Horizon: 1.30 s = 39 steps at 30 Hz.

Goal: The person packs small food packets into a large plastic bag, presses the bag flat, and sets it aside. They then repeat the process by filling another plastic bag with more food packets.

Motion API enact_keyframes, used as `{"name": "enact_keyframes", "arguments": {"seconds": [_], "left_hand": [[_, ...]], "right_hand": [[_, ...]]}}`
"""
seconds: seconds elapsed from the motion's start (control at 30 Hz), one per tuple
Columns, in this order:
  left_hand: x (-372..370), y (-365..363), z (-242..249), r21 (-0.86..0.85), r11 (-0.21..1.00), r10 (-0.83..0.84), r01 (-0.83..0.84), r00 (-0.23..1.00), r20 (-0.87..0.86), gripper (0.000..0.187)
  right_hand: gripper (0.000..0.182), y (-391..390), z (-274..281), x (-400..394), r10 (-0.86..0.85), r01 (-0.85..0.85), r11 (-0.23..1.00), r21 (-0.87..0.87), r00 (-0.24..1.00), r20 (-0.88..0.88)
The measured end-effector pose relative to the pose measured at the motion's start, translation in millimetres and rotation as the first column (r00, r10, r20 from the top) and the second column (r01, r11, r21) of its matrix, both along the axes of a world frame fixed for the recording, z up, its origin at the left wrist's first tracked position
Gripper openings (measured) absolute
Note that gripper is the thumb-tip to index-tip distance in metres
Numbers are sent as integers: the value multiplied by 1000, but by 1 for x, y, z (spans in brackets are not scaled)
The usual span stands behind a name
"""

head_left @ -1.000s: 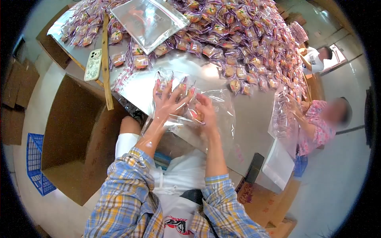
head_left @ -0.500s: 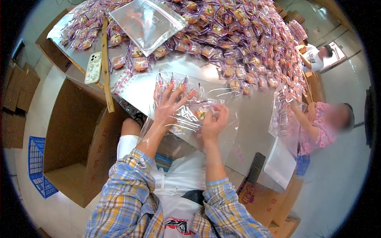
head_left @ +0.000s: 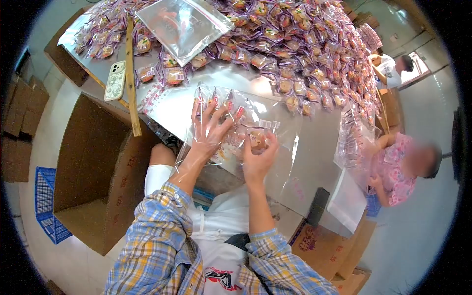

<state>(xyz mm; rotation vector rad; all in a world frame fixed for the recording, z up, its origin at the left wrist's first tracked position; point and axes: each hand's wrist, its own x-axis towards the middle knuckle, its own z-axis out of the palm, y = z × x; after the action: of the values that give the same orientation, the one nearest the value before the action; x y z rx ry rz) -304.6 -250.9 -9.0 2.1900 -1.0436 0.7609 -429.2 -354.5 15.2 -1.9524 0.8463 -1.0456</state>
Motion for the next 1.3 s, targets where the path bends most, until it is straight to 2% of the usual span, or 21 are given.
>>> {"name": "enact_keyframes", "arguments": {"seconds": [0.03,0.13,0.23,0.33,0.37,0.5,0.6,0.7,0.83,0.9,1.0,1.1,1.2,1.3], "left_hand": [[1,-1,-2,-2,1000,0,0,1000,12,32],[6,2,-8,-5,1000,10,-10,999,44,34],[4,0,-7,-33,999,10,-9,999,47,36],[3,1,-5,-35,999,-2,2,1000,25,38],[6,0,-11,-45,999,27,-23,995,95,42],[7,2,-10,-32,998,62,-61,996,58,41],[7,-4,-12,-88,992,95,-93,995,21,39],[4,-1,-12,-61,996,67,-66,997,22,38],[6,2,-15,-31,998,47,-48,999,-27,41],[6,2,-15,-4,998,59,-59,998,3,43],[11,-1,-9,-27,999,36,-34,998,56,45],[4,-4,-12,-38,999,-1,2,1000,30,51],[7,-4,-19,14,1000,-12,12,1000,29,62],[5,-8,-23,51,998,33,-33,999,2,65]], "right_hand": [[48,0,2,3,-27,26,999,33,999,23],[51,-10,3,7,-72,59,984,-169,995,-72],[44,-26,-16,18,-69,51,962,-268,996,-57],[46,-32,-17,42,14,-82,882,-465,989,-149],[57,-27,-14,47,106,-163,910,-381,980,-167],[71,-11,-8,52,267,-266,910,-317,963,-42],[68,-14,-30,52,248,-266,913,-308,964,-97],[68,-24,-30,54,241,-268,930,-251,961,-135],[66,-21,-24,55,172,-240,903,-358,962,-211],[66,-25,-32,54,116,-223,889,-399,955,-274],[70,-26,-40,58,166,-192,910,-368,981,-102],[73,-19,-42,58,185,-173,975,-142,980,75],[77,-20,-47,53,198,-198,980,-19,980,16],[78,-31,-51,50,143,-189,917,-352,978,-153]]}}
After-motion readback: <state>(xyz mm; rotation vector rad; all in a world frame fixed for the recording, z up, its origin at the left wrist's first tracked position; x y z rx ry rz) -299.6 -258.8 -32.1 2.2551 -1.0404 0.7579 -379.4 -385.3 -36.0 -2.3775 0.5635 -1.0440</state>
